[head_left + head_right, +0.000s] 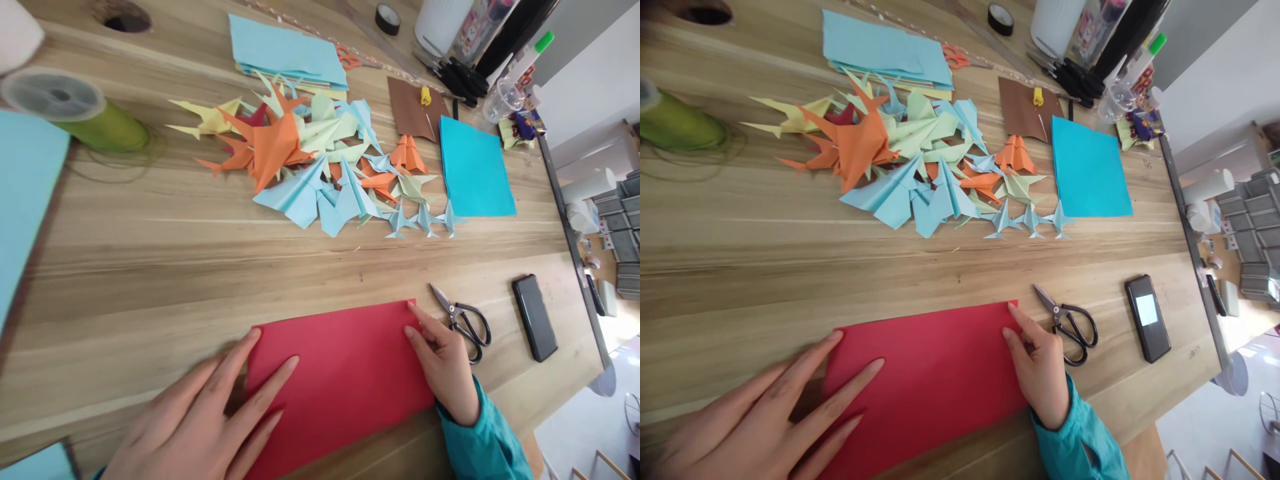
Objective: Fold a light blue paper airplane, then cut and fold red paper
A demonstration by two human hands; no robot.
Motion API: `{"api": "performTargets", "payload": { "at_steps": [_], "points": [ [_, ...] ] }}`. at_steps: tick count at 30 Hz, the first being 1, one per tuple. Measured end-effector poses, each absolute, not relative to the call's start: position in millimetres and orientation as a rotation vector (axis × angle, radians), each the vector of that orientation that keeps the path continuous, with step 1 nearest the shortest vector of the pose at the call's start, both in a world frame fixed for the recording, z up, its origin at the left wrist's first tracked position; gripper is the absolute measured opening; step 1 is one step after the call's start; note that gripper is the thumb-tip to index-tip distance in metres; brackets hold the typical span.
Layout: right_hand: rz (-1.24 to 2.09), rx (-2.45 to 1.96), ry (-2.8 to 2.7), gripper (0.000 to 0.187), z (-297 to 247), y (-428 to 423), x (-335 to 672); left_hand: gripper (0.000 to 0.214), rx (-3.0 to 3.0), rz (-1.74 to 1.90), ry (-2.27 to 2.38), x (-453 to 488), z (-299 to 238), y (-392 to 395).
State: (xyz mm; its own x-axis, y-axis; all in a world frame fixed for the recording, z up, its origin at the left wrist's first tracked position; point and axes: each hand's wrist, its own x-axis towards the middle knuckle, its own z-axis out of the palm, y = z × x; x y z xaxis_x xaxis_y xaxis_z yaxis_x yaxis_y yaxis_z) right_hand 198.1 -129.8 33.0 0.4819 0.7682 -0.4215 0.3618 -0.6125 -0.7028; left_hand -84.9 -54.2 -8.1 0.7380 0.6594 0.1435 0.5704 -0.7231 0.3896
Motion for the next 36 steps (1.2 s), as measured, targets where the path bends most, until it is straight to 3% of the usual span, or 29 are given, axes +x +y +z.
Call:
{"api": "performTargets", "payload": {
  "at_steps": [11, 16, 31, 36],
  "points": [
    [0.839, -2.32, -1.022, 0.05, 35.5, -131.7, 210.1, 0.046, 2.709, 0.295, 1.088, -63.4, 23.6, -59.9],
    [0.798, -2.529, -1.068, 0.051, 28.8, -134.5, 220.5, 0.044, 2.634, 0.325, 1.141, -64.0, 23.5, -62.1],
    [0.585, -2.554, -1.575, 0.048, 42.6, -125.6, 211.1, 0.039, 2.669, 0.381, 1.143, -61.6, 23.3, -62.1],
    [0.285, -2.725, -1.863, 0.039, 58.4, -119.1, 199.3, 0.037, 2.768, 0.451, 1.155, -57.1, 21.1, -62.0]
  ]
}}
